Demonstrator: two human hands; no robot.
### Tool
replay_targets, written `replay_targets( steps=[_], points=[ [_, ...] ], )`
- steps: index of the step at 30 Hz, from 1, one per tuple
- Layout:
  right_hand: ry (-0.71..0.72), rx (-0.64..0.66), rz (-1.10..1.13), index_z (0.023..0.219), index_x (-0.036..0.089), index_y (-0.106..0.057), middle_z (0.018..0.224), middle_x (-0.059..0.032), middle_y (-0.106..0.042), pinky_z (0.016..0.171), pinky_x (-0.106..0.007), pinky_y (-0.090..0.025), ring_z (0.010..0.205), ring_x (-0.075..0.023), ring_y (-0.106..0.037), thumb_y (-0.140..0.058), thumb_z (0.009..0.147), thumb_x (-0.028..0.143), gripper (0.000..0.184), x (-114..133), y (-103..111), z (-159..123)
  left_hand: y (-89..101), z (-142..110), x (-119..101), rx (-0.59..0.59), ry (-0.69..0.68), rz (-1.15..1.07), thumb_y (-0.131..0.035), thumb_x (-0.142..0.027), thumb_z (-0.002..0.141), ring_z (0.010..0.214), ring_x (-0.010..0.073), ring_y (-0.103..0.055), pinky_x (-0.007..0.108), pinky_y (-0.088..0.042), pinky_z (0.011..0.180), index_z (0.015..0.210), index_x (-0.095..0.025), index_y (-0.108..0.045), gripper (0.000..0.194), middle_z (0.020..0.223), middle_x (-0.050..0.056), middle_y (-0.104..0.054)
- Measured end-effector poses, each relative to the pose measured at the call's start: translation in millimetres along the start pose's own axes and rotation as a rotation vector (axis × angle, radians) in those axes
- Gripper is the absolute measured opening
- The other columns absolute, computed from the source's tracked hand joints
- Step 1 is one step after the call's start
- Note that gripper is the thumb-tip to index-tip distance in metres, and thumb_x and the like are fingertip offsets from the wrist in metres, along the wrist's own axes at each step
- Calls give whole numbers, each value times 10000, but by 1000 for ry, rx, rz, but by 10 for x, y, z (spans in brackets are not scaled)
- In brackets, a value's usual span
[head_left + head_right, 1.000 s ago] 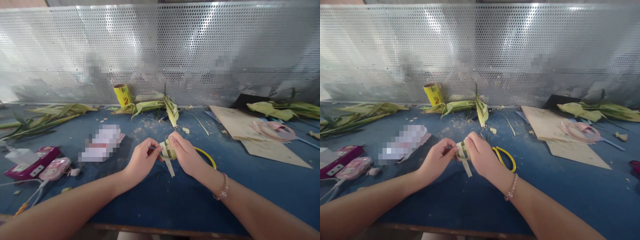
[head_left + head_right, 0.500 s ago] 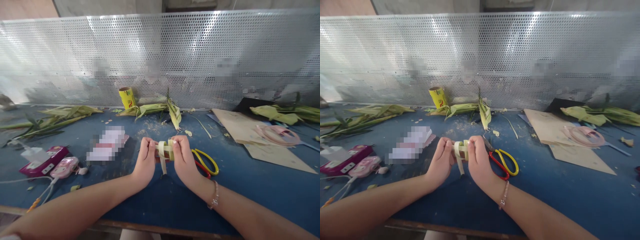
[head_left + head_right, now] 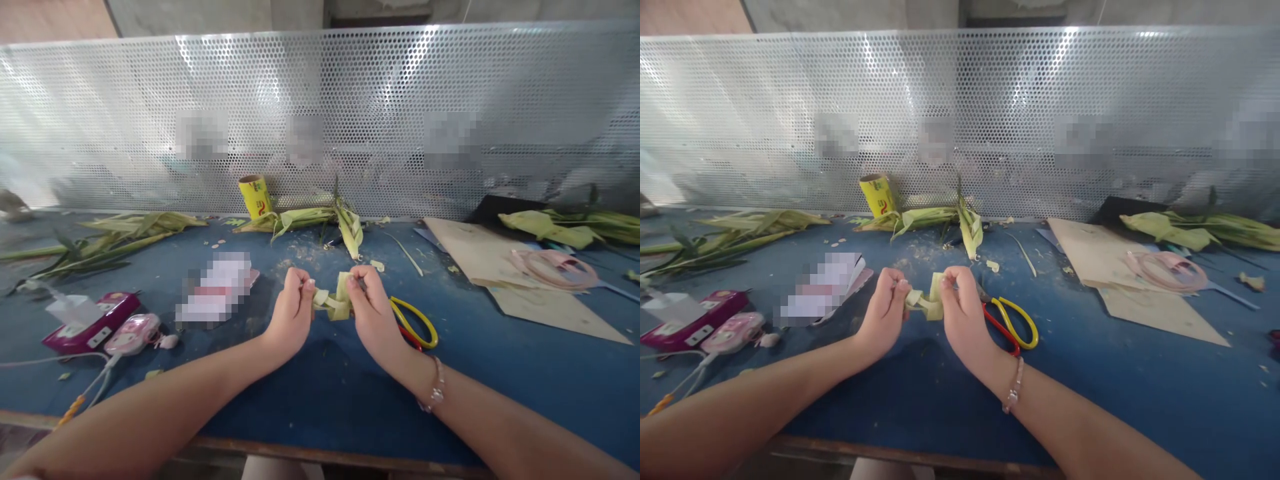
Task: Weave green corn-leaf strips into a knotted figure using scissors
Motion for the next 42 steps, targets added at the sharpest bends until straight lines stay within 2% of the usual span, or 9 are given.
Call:
replay_targets(
  steps=[3, 10, 14, 21, 24, 29, 35, 38, 42],
  points=[
    [-94, -49, 41, 840, 238, -409, 618, 60, -312, 452, -237, -265, 483, -95, -288, -373, 901, 378, 157, -37, 39, 50, -6, -46, -47, 39, 2, 29, -355, -293, 876, 381, 78, -390, 192, -312, 427, 791, -217, -375, 116, 433, -92, -385],
    [-113, -114, 120, 847, 250, -397, 642, 54, -336, 452, -229, -283, 492, -94, -321, -384, 893, 395, 152, -81, 74, 82, -9, 9, 7, 4, 68, -32, -310, -334, 891, 372, 70, -411, 171, -318, 392, 776, -226, -338, 161, 454, -96, -382],
    [-66, 7, 145, 882, 256, -424, 605, 62, -298, 416, -233, -238, 453, -93, -264, -390, 888, 407, 154, -100, 44, 50, 20, 132, 71, -53, 212, -153, -293, -386, 890, 263, 51, -333, 173, -242, 292, 775, -237, -310, 189, 513, -105, -409],
    [-20, 226, 212, 877, 248, -444, 606, 68, -287, 406, -235, -189, 434, -73, -230, -419, 882, 409, 162, -147, 7, 8, 61, 251, 170, -198, 311, -436, -366, -347, 877, 438, 76, -522, 196, -418, 429, 753, -213, -361, 183, 614, -48, -513],
    [-46, 180, 211, 876, 244, -441, 604, 68, -281, 415, -235, -208, 445, -77, -244, -403, 892, 399, 161, -142, 30, 26, 35, 232, 164, -156, 341, -525, -384, -372, 867, 443, 84, -522, 209, -437, 436, 753, -218, -347, 196, 592, -51, -501],
    [-112, 52, 143, 797, 231, -395, 617, 60, -302, 443, -238, -263, 478, -89, -281, -378, 903, 366, 172, -84, 63, 52, -58, 122, 91, 44, 397, -592, -463, -479, 805, 410, 115, -545, 259, -466, 407, 790, -220, -376, 273, 615, -40, -541],
    [-176, 2, 151, 792, 234, -396, 626, 57, -334, 471, -235, -309, 507, -97, -333, -403, 885, 383, 175, -44, 70, 64, -97, 53, 2, 98, 502, -636, -619, -296, 744, 370, 69, -506, 187, -434, 392, 974, -202, -403, 329, 569, -74, -530],
    [-277, 107, 318, 807, 225, -436, 622, 56, -375, 445, -220, -285, 500, -88, -352, -457, 849, 425, 205, -55, 32, 75, -74, 75, -7, 64, 509, -642, -629, -192, 733, 373, 58, -495, 183, -452, 412, 1019, -182, -414, 358, 533, -96, -490],
    [-474, 299, 555, 761, 191, -483, 565, 70, -398, 392, -196, -142, 419, -45, -249, -603, 749, 431, 268, -76, -37, 80, -39, 112, -6, 37, 490, -643, -623, -136, 728, 408, 50, -505, 175, -474, 444, 996, -176, -433, 330, 537, -92, -508]
  ],
)
Point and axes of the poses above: each hand's wrist, its own z-axis towards the middle knuckle, its own y-axis out of the back of the hand, x = y × z, the point moved 2 cm from there along z, towards the middle knuckle
